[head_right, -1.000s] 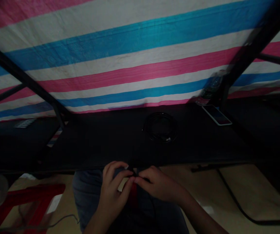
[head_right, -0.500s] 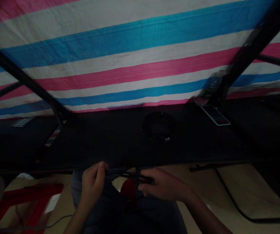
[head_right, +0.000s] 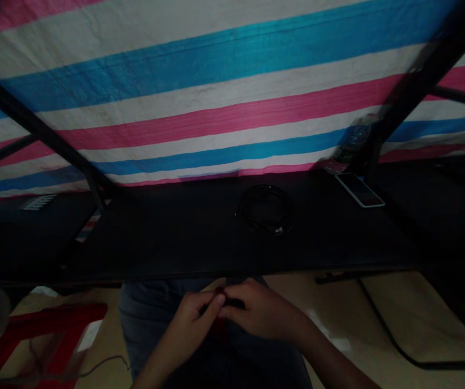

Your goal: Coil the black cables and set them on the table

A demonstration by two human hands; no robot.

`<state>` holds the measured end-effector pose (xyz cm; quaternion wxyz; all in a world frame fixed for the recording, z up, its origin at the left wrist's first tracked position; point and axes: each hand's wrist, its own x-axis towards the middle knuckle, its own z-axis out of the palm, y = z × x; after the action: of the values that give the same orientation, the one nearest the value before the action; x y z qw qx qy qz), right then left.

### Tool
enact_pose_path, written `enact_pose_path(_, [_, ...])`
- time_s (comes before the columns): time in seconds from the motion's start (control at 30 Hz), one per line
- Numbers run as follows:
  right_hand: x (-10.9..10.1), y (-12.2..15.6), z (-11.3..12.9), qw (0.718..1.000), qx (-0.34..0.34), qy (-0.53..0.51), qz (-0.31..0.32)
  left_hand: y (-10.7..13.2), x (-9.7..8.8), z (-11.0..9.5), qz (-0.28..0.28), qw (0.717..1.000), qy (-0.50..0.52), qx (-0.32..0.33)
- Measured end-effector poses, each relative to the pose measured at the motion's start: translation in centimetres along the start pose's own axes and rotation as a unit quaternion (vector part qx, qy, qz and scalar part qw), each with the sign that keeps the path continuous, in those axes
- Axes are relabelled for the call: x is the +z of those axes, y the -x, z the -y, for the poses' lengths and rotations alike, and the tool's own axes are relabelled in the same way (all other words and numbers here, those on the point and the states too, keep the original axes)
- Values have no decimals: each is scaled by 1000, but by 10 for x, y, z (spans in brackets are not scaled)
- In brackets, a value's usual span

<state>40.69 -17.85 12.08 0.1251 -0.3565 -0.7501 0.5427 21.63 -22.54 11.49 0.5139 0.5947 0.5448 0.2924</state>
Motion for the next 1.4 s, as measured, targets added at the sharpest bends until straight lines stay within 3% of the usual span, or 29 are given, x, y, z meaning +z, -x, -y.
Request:
enact_pose_path(0.1, [-5,-1,-10,997,-2,7,-74,-5,-11,3,-96,989,109,-22])
enact_pose_path(0.23, [-15,0,-29,993,14,4,-118,-11,-41,6,-252,917,307,-36])
enact_pose_path(0.3, [-17,2,-31,993,14,-20,-118,-11,-52,5,-296,886,356,-35])
enact_pose_path(0.37, [-15,2,-27,992,15,-51,-118,-10,-55,4,-313,873,373,-40])
enact_pose_path(0.57, [-1,-2,-13,977,19,-192,-90,-9,-33,5,-324,858,393,-57])
enact_pose_path(0.67, [-1,-4,-15,980,19,-178,-83,-10,-29,7,-305,872,378,-64])
enact_pose_path(0.8, [-10,-1,-15,990,15,-85,-109,-8,-35,12,-223,925,292,-95])
enact_pose_path(0.97, [-8,4,-12,997,27,-5,-66,-4,-28,8,-74,986,126,-80])
enact_pose_path(1.07, [1,4,-11,1000,25,-2,0,-4,-14,2,-4,999,39,-36])
enact_pose_path(1.13, [5,4,-10,999,21,-7,24,-3,-7,0,13,1000,5,-23])
enact_pose_path(1.27, [2,2,-13,1000,0,-23,-7,0,-9,4,-40,998,33,-25])
enact_pose_path(1.33, [0,1,-16,999,2,-32,-37,0,-15,6,-111,988,96,-39])
enact_pose_path(1.4, [0,-1,-18,997,14,-35,-65,-2,-20,6,-218,956,188,-53])
